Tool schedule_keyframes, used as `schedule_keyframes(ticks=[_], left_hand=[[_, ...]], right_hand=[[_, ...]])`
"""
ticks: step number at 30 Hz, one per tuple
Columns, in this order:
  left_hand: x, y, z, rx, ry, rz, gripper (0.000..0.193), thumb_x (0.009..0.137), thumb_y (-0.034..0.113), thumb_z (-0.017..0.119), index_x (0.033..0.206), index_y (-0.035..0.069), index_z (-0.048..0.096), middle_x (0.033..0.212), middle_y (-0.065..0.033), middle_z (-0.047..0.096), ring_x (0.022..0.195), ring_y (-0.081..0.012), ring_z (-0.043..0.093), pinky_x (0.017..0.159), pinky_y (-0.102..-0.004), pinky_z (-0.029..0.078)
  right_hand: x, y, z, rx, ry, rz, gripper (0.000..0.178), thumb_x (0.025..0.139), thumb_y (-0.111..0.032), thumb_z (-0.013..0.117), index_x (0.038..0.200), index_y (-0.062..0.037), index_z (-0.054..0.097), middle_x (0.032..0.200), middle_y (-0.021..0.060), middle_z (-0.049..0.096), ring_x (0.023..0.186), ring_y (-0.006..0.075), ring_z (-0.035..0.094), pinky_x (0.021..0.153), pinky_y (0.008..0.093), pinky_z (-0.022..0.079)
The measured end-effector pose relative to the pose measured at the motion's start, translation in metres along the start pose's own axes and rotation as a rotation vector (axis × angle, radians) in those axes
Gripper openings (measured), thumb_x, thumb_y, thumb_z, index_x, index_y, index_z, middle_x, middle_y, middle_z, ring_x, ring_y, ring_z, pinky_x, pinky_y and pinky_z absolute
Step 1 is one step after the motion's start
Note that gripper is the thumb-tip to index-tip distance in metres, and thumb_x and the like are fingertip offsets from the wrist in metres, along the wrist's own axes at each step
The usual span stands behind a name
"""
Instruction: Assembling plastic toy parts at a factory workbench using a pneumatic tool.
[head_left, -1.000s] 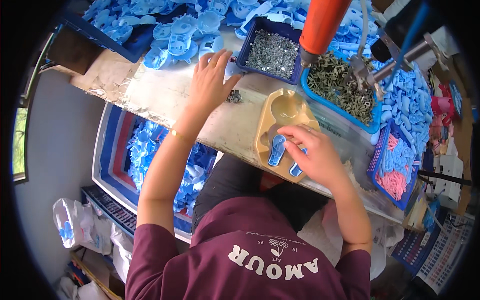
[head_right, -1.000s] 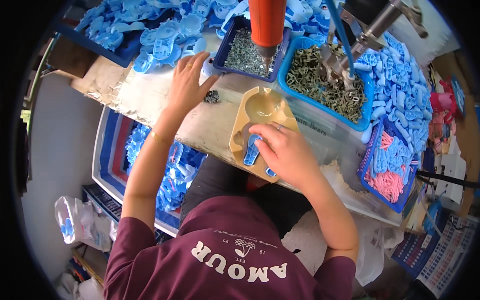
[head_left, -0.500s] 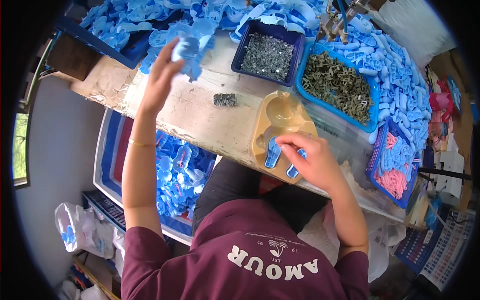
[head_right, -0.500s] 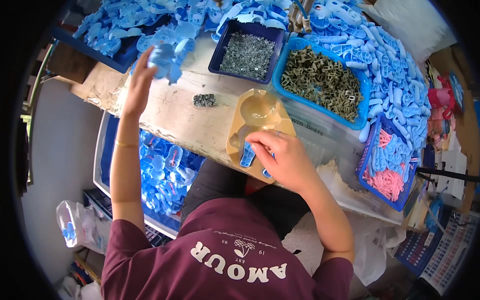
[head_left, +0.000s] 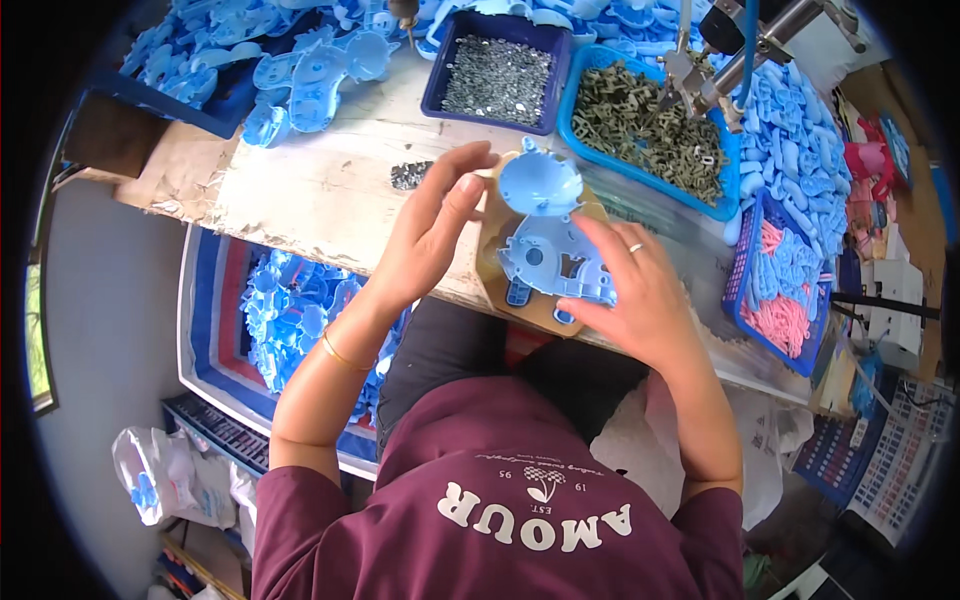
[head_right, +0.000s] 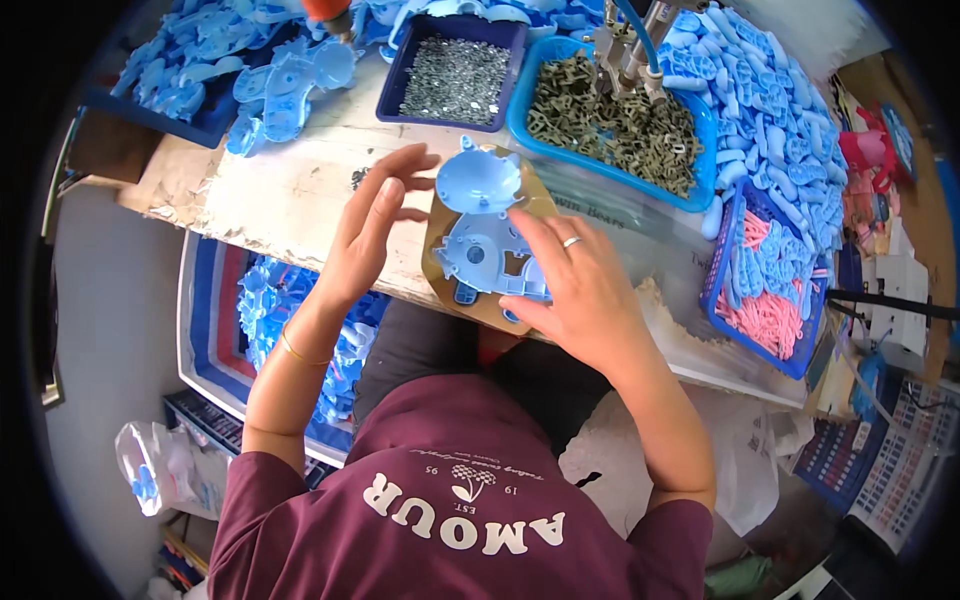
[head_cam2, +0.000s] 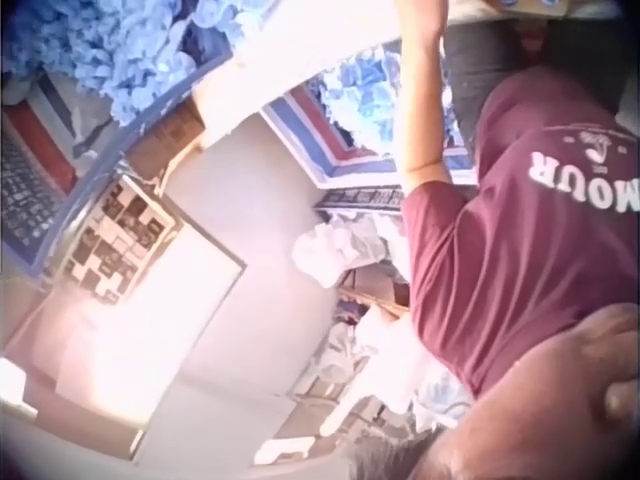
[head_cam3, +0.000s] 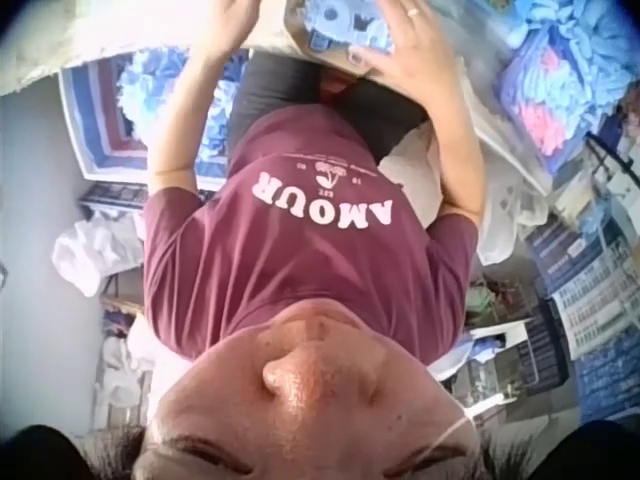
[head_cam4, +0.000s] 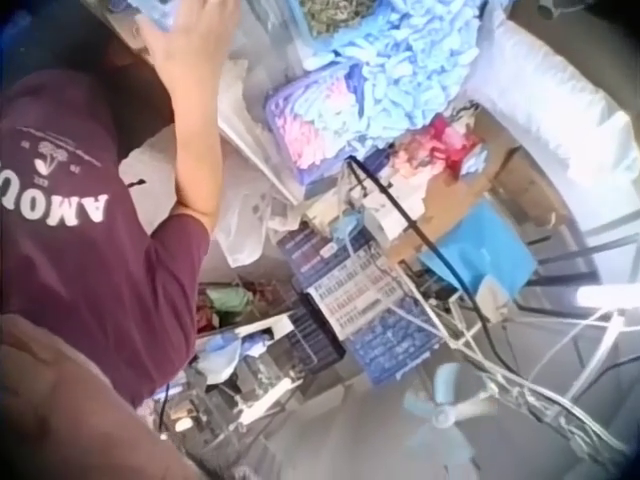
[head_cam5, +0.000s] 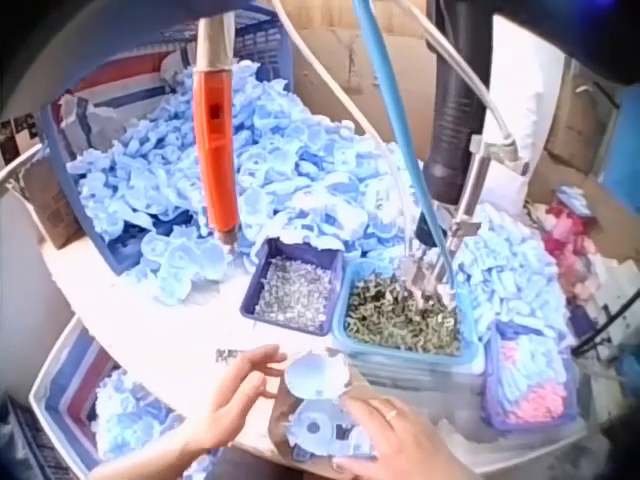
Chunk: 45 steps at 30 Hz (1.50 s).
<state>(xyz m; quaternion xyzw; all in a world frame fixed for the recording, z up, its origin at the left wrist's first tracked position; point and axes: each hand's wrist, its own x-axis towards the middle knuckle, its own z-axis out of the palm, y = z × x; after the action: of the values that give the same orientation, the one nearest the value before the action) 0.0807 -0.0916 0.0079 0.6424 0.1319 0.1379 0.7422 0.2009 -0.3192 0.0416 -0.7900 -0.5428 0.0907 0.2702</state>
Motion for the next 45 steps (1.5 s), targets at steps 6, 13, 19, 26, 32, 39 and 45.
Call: schedule_keyframes(ticks=[6, 13, 19, 26, 32, 39, 45], left_hand=[[-0.009, 0.014, 0.011, 0.934, -0.098, 0.51, 0.053, 0.091, 0.022, 0.073, 0.137, 0.003, 0.055, 0.135, -0.0173, 0.059, 0.126, -0.0356, 0.055, 0.104, -0.0447, 0.046], [-0.015, -0.003, 0.037, 1.054, -0.271, 0.517, 0.065, 0.083, 0.028, 0.077, 0.139, 0.007, 0.055, 0.149, -0.0143, 0.049, 0.138, -0.0394, 0.043, 0.113, -0.0492, 0.038], [-0.009, -0.013, 0.05, 1.128, -0.31, 0.563, 0.063, 0.085, 0.032, 0.074, 0.139, 0.006, 0.054, 0.147, -0.0132, 0.051, 0.138, -0.0365, 0.044, 0.116, -0.0507, 0.034], [-0.009, -0.006, 0.052, 1.148, -0.328, 0.535, 0.061, 0.084, 0.027, 0.075, 0.138, 0.005, 0.057, 0.143, -0.0118, 0.055, 0.134, -0.0352, 0.048, 0.112, -0.0483, 0.039], [-0.008, -0.004, 0.055, 1.195, -0.337, 0.547, 0.061, 0.083, 0.026, 0.076, 0.137, 0.006, 0.058, 0.142, -0.0109, 0.055, 0.132, -0.0345, 0.05, 0.11, -0.0478, 0.041], [-0.006, -0.007, 0.053, 1.213, -0.35, 0.515, 0.058, 0.084, 0.028, 0.075, 0.135, 0.005, 0.057, 0.141, -0.0102, 0.054, 0.131, -0.0323, 0.049, 0.114, -0.0501, 0.037], [-0.012, -0.007, 0.055, 1.234, -0.329, 0.508, 0.058, 0.086, 0.027, 0.074, 0.136, 0.006, 0.056, 0.142, -0.0102, 0.053, 0.133, -0.032, 0.047, 0.116, -0.0509, 0.035]], right_hand=[[-0.003, -0.001, 0.001, -0.125, 0.069, -0.004, 0.079, 0.072, -0.025, 0.086, 0.14, -0.0051, 0.053, 0.131, 0.012, 0.057, 0.122, 0.0348, 0.052, 0.101, 0.0463, 0.044], [-0.03, 0.013, 0.003, -0.038, 0.07, 0.168, 0.065, 0.075, -0.025, 0.085, 0.132, -0.0057, 0.061, 0.123, 0.0096, 0.06, 0.114, 0.033, 0.058, 0.098, 0.0461, 0.045], [-0.029, 0.007, 0.003, -0.124, 0.14, 0.089, 0.06, 0.076, -0.025, 0.084, 0.129, -0.0058, 0.063, 0.117, 0.0095, 0.06, 0.108, 0.031, 0.059, 0.092, 0.0426, 0.048], [-0.031, 0.005, 0.005, -0.112, 0.111, 0.131, 0.06, 0.077, -0.028, 0.084, 0.129, -0.0072, 0.064, 0.112, 0.0076, 0.059, 0.104, 0.0281, 0.059, 0.089, 0.0415, 0.045], [-0.031, 0.003, 0.007, -0.257, 0.1, 0.119, 0.061, 0.075, -0.032, 0.085, 0.128, -0.0091, 0.065, 0.107, 0.005, 0.058, 0.1, 0.0238, 0.059, 0.083, 0.0394, 0.042], [-0.02, 0.021, -0.008, 0.013, 0.013, 0.158, 0.041, 0.084, -0.024, 0.079, 0.12, -0.0078, 0.068, 0.103, 0.0072, 0.065, 0.093, 0.0277, 0.063, 0.083, 0.0399, 0.048], [0.051, 0.117, -0.032, -0.182, 0.361, 0.209, 0.018, 0.091, -0.013, 0.069, 0.108, -0.0088, 0.073, 0.094, 0.0105, 0.072, 0.082, 0.0291, 0.07, 0.071, 0.0385, 0.055]])
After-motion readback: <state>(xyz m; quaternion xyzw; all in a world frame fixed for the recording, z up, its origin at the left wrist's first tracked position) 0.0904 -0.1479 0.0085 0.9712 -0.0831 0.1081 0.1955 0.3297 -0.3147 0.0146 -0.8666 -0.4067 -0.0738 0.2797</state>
